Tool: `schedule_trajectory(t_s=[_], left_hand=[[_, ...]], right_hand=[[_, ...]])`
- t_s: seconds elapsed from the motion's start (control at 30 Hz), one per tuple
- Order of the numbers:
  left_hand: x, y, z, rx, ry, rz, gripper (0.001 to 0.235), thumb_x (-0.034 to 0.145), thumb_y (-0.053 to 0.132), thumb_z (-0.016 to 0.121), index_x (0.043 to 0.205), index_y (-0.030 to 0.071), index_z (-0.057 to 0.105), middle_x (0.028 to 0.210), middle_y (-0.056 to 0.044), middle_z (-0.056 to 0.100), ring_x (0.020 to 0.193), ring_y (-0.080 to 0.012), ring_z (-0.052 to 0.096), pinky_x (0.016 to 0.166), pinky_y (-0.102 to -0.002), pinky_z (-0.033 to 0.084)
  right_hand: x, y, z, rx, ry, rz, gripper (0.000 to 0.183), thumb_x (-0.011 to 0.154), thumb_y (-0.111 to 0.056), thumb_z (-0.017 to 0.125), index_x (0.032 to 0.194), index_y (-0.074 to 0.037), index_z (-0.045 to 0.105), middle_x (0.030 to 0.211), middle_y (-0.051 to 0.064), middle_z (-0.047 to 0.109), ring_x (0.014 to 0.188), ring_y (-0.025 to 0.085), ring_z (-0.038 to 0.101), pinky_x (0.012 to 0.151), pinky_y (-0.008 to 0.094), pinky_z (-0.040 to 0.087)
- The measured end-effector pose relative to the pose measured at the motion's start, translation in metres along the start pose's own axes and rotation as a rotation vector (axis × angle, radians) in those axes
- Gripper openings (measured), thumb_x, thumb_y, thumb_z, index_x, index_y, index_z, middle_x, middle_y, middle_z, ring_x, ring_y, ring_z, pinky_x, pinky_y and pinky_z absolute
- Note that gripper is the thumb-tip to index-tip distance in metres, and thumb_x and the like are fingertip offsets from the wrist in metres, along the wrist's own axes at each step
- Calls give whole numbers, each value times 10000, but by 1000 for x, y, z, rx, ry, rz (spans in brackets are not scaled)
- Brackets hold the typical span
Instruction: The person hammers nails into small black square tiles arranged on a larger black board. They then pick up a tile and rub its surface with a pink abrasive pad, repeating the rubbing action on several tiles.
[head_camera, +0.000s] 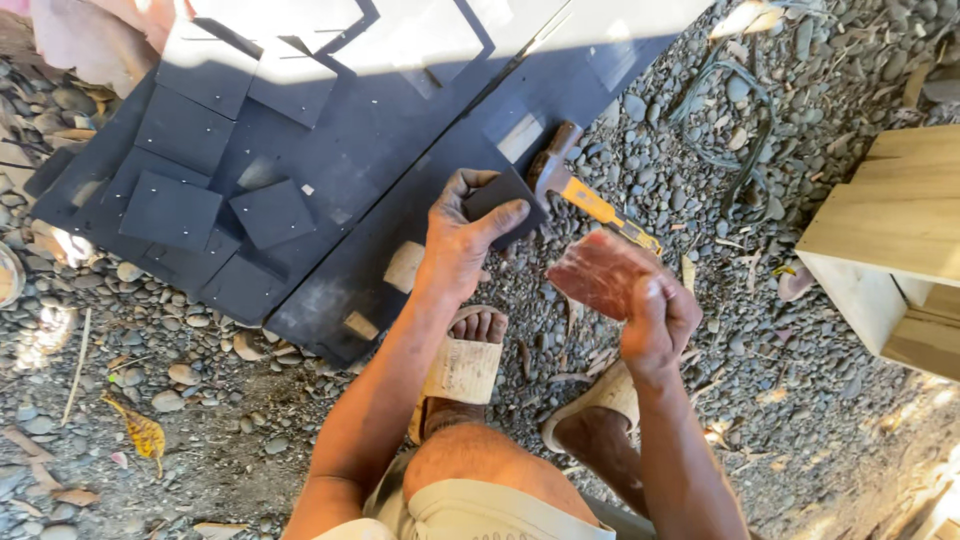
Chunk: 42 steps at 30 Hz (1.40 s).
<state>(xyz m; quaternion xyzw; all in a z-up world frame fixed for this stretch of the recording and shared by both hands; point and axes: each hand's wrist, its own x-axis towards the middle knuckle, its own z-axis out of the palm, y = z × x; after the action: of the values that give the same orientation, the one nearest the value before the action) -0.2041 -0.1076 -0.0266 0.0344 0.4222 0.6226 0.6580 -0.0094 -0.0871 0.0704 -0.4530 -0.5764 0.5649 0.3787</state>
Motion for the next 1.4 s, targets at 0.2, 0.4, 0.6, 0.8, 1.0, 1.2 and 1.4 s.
schedule_trajectory(t_s=[0.2, 0.4, 0.6, 0.8, 1.0, 1.2, 1.4], left_hand=[[2, -19, 21, 12, -23, 5, 545, 736, 60, 917, 1171, 36, 589, 989, -40, 709, 857, -119, 690, 744, -266, 610], [11, -12, 10, -54, 68, 133, 405, 777, 50, 910, 1079, 9, 643, 964, -86, 745, 853, -141, 708, 785, -281, 617], [-8, -13, 11, 125, -108, 13, 307, 797, 66, 887, 1061, 0, 744, 967, -63, 755, 851, -128, 704, 769, -281, 602], [-15, -17, 25, 26, -120, -10, 343, 789, 49, 871, 1103, 8, 740, 1006, -49, 759, 884, -121, 715, 808, -284, 615], [-11, -4, 9, 140, 29, 86, 319, 813, 24, 874, 1103, -1, 744, 995, -60, 765, 863, -113, 700, 795, -261, 595], [-11, -13, 26, 61, -93, -27, 311, 783, 41, 863, 1069, -2, 749, 985, -66, 776, 862, -132, 736, 805, -295, 635], [-7, -1, 12, 270, -51, 205, 383, 805, 86, 905, 1120, 1, 705, 1026, -65, 756, 915, -109, 691, 826, -273, 601]], right_hand=[[10, 31, 21, -332, 14, -200, 393, 1152, -145, 399, 1452, 62, 546, 1488, 258, 581, 1396, 371, 579, 1199, 482, 475], [-19, 24, 25, -109, -72, -147, 379, 1121, -125, 370, 1360, -6, 638, 1349, 211, 690, 1207, 320, 741, 1010, 450, 612], [20, 20, -6, -115, 104, -140, 403, 1124, -129, 364, 1415, 28, 594, 1372, 220, 666, 1242, 329, 705, 1108, 443, 601], [15, 14, 17, -491, -112, -275, 414, 1165, -169, 386, 1454, 78, 549, 1495, 248, 593, 1403, 385, 593, 1210, 478, 472], [2, -2, 9, -68, -49, -21, 420, 1112, -157, 353, 1379, 46, 605, 1383, 218, 652, 1245, 369, 693, 1088, 515, 607], [9, 25, 23, -435, -26, -181, 431, 1124, -99, 338, 1426, 126, 548, 1468, 298, 585, 1356, 453, 582, 1191, 541, 444], [-7, 14, 19, -72, -72, 119, 428, 1068, -111, 351, 1370, 78, 589, 1238, 242, 735, 1119, 383, 785, 973, 494, 620]])
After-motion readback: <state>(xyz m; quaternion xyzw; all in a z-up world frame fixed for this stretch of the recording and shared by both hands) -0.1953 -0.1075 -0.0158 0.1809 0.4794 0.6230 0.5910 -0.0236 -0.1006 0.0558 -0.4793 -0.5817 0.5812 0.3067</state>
